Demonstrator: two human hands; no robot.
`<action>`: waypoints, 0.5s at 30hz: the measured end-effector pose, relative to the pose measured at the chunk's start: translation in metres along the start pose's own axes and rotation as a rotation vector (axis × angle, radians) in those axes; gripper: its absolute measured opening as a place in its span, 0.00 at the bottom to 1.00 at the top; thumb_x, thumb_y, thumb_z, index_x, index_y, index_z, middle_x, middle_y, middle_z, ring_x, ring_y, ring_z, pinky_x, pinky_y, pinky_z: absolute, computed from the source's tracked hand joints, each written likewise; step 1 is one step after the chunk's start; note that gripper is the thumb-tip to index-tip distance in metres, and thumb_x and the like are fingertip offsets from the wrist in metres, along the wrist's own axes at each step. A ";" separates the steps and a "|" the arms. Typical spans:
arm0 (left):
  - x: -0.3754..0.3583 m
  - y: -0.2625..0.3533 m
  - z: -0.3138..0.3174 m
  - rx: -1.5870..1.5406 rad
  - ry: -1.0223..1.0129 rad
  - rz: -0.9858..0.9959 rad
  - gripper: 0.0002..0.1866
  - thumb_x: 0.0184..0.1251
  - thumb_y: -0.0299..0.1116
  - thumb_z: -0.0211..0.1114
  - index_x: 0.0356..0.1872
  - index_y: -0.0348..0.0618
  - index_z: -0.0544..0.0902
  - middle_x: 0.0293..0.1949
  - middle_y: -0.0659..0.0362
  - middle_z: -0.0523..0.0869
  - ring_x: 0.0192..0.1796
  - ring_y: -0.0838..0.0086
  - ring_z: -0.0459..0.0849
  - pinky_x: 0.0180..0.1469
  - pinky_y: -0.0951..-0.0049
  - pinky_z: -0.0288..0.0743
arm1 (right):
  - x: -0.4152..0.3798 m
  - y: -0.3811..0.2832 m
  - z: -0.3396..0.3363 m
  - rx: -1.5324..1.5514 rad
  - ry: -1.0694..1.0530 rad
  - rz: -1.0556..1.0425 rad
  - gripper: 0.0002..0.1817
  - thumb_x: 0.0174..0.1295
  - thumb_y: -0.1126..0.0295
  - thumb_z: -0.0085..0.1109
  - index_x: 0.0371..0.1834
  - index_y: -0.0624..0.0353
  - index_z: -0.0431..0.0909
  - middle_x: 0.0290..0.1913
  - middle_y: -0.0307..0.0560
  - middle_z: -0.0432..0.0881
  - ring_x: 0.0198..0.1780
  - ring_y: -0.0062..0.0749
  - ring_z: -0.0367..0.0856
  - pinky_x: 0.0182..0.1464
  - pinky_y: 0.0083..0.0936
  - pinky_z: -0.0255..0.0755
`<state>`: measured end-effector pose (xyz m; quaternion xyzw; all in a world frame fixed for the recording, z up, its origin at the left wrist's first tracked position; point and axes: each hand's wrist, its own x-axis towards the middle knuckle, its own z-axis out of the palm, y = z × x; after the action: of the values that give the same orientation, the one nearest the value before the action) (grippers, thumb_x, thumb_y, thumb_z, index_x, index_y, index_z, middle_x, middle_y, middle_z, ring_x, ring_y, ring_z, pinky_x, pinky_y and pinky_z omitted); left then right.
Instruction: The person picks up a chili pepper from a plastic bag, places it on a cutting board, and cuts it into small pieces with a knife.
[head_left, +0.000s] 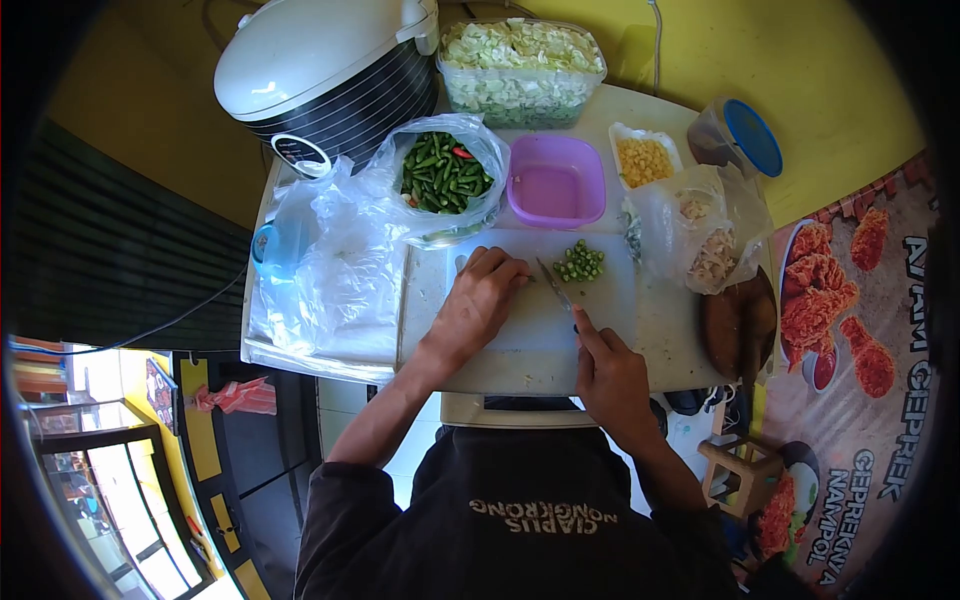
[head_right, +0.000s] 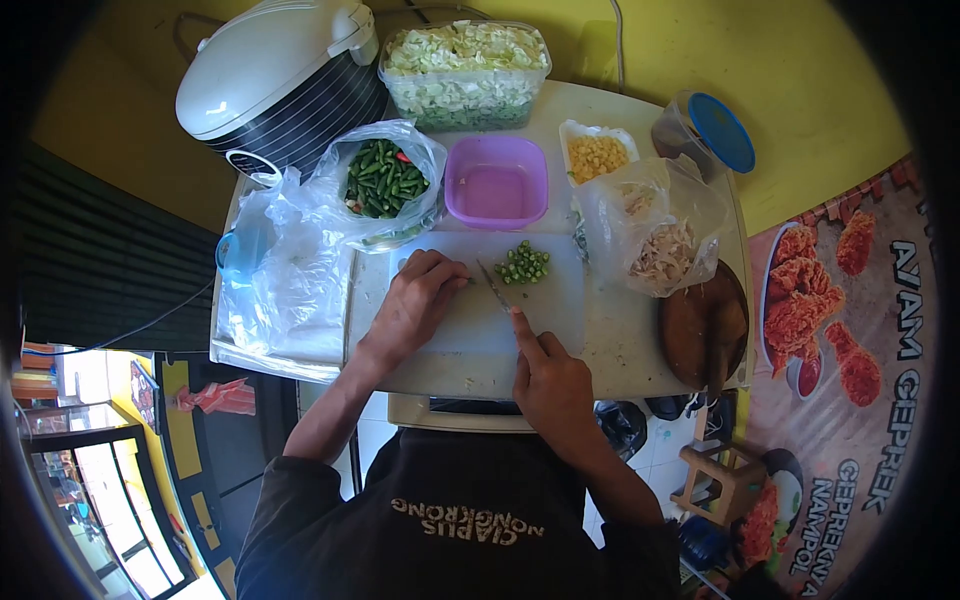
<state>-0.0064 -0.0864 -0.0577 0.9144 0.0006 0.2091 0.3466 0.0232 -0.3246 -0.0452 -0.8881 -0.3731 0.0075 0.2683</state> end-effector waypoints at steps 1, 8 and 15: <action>-0.001 0.000 0.000 0.000 0.006 0.000 0.06 0.68 0.24 0.71 0.44 0.37 0.88 0.41 0.52 0.86 0.47 0.53 0.85 0.53 0.56 0.80 | -0.001 0.001 -0.001 -0.003 0.013 0.022 0.33 0.66 0.78 0.62 0.78 0.53 0.75 0.32 0.48 0.80 0.25 0.46 0.84 0.29 0.42 0.80; -0.001 0.002 0.001 -0.003 0.029 -0.026 0.05 0.66 0.23 0.72 0.42 0.37 0.87 0.41 0.53 0.87 0.47 0.53 0.85 0.52 0.56 0.80 | 0.004 -0.008 0.006 0.120 0.044 -0.012 0.32 0.68 0.77 0.62 0.78 0.54 0.75 0.32 0.49 0.80 0.25 0.46 0.83 0.29 0.42 0.79; -0.002 0.003 0.003 0.014 0.039 -0.030 0.06 0.66 0.24 0.72 0.41 0.37 0.86 0.41 0.53 0.87 0.47 0.53 0.85 0.53 0.56 0.80 | 0.000 -0.011 -0.002 0.079 -0.027 0.000 0.30 0.70 0.78 0.62 0.77 0.54 0.76 0.32 0.52 0.82 0.25 0.46 0.83 0.30 0.41 0.78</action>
<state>-0.0079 -0.0910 -0.0582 0.9125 0.0224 0.2216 0.3431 0.0165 -0.3190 -0.0384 -0.8767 -0.3762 0.0343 0.2979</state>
